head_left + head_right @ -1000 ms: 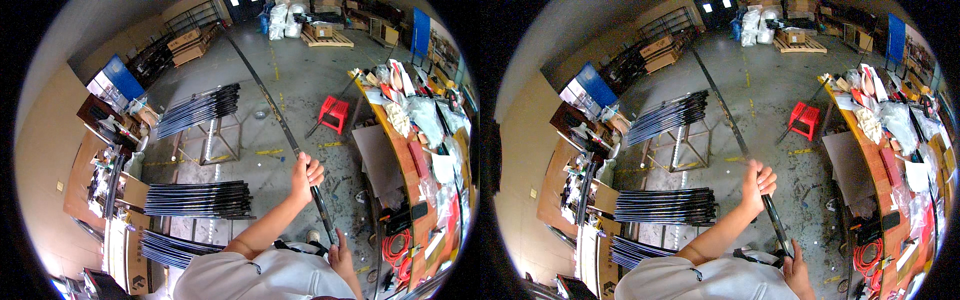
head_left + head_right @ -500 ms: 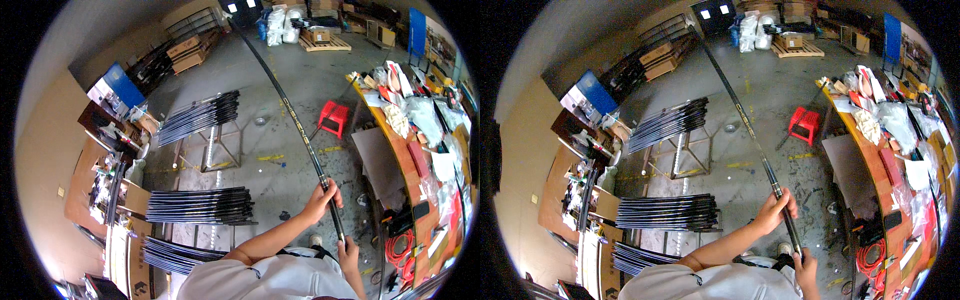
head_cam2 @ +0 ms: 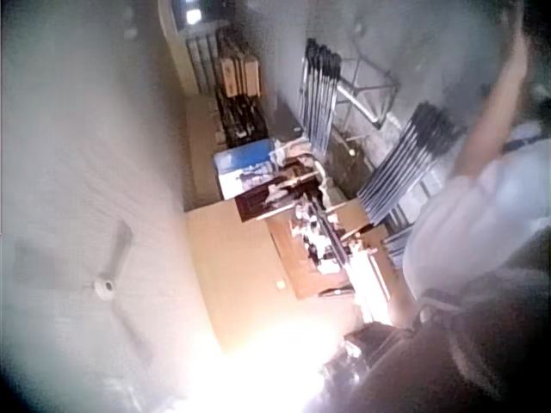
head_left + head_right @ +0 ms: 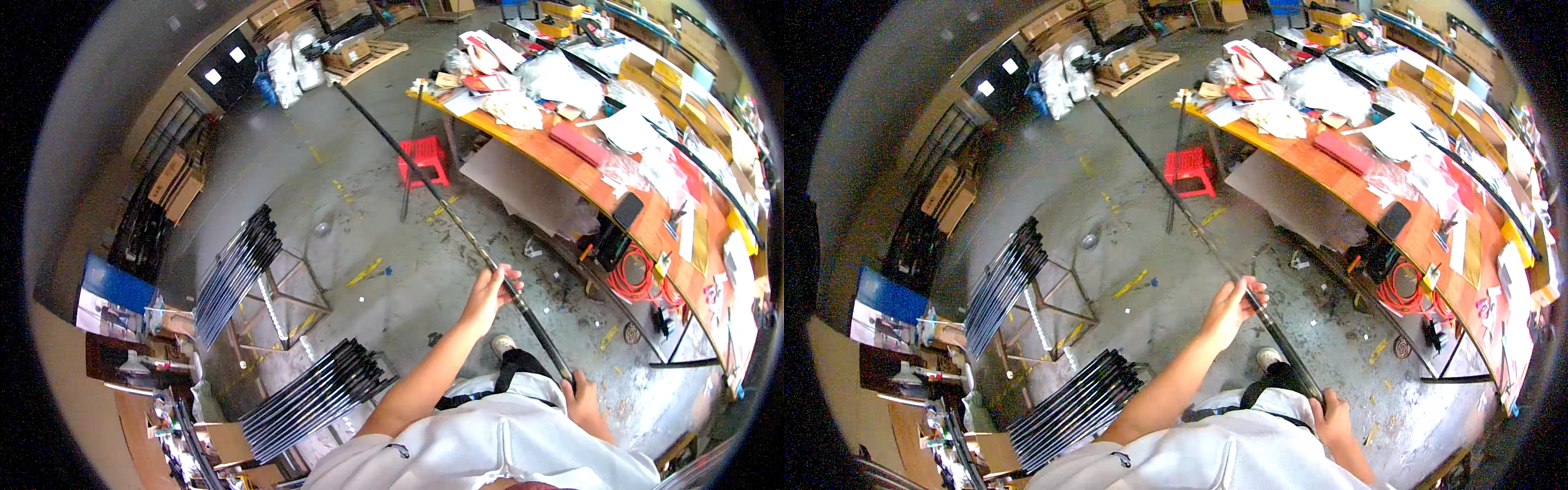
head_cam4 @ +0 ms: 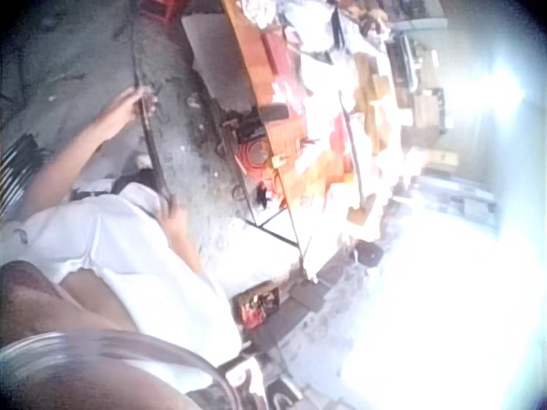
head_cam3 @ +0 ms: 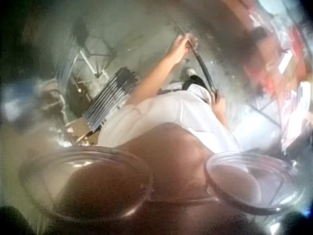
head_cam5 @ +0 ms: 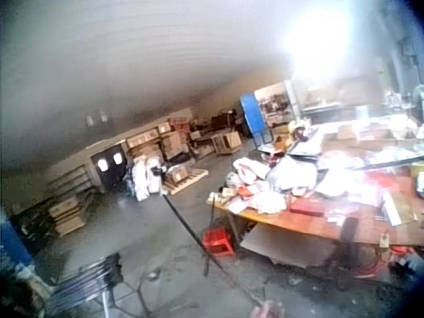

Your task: The person picks up a long pole from a rack, wipes it with a cloth while holding it by hand, and then places it on a table.

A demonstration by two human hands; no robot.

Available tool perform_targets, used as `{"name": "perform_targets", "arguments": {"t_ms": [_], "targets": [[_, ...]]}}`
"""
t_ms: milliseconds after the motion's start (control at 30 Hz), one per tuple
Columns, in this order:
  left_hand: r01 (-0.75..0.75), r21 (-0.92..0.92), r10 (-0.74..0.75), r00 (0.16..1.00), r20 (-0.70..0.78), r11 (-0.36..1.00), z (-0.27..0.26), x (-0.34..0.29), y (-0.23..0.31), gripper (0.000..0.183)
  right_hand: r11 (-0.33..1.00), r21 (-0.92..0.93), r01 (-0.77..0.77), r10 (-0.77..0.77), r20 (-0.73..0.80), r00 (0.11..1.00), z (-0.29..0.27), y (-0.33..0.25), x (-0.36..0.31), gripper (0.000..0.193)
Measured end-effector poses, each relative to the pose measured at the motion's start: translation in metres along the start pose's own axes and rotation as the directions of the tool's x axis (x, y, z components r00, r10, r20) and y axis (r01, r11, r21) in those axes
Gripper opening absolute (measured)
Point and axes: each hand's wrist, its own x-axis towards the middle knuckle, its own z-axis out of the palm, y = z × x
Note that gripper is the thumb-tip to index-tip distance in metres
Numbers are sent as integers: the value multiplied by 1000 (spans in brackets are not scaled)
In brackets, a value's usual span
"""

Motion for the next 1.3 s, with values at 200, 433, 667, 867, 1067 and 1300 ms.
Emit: {"name": "perform_targets", "arguments": {"t_ms": [200, 433, 667, 867, 1067, 1300], "targets": [[152, 312, -226, 950, 214, 938, 43, 19, -56, 28, 1000, -16, 21, -24, -279, 960, 2, 31, -50, 15], [313, 483, -505, 792, 342, 818, 102, 16, -121, 22, 968, 128, -216, 248, -353, 902, 26, 79, -120, 22], [475, 682, -801, 528, 284, 555, 101, 9, -208, 18, 854, 87, -513, 514, -288, 808, 72, 117, -175, 27], [599, 592, -832, 487, 264, 539, 109, -7, -197, 19, 818, 133, -559, 572, -282, 770, 76, 125, -179, 27], [668, 621, -899, 411, 152, 410, 102, -19, -193, 17, 826, 124, -551, 562, -267, 783, 69, 139, -176, 27], [209, 359, -348, 855, 385, 910, 86, -9, -126, 30, 982, 113, -151, 178, -289, 941, 41, 145, -103, 26]]}}
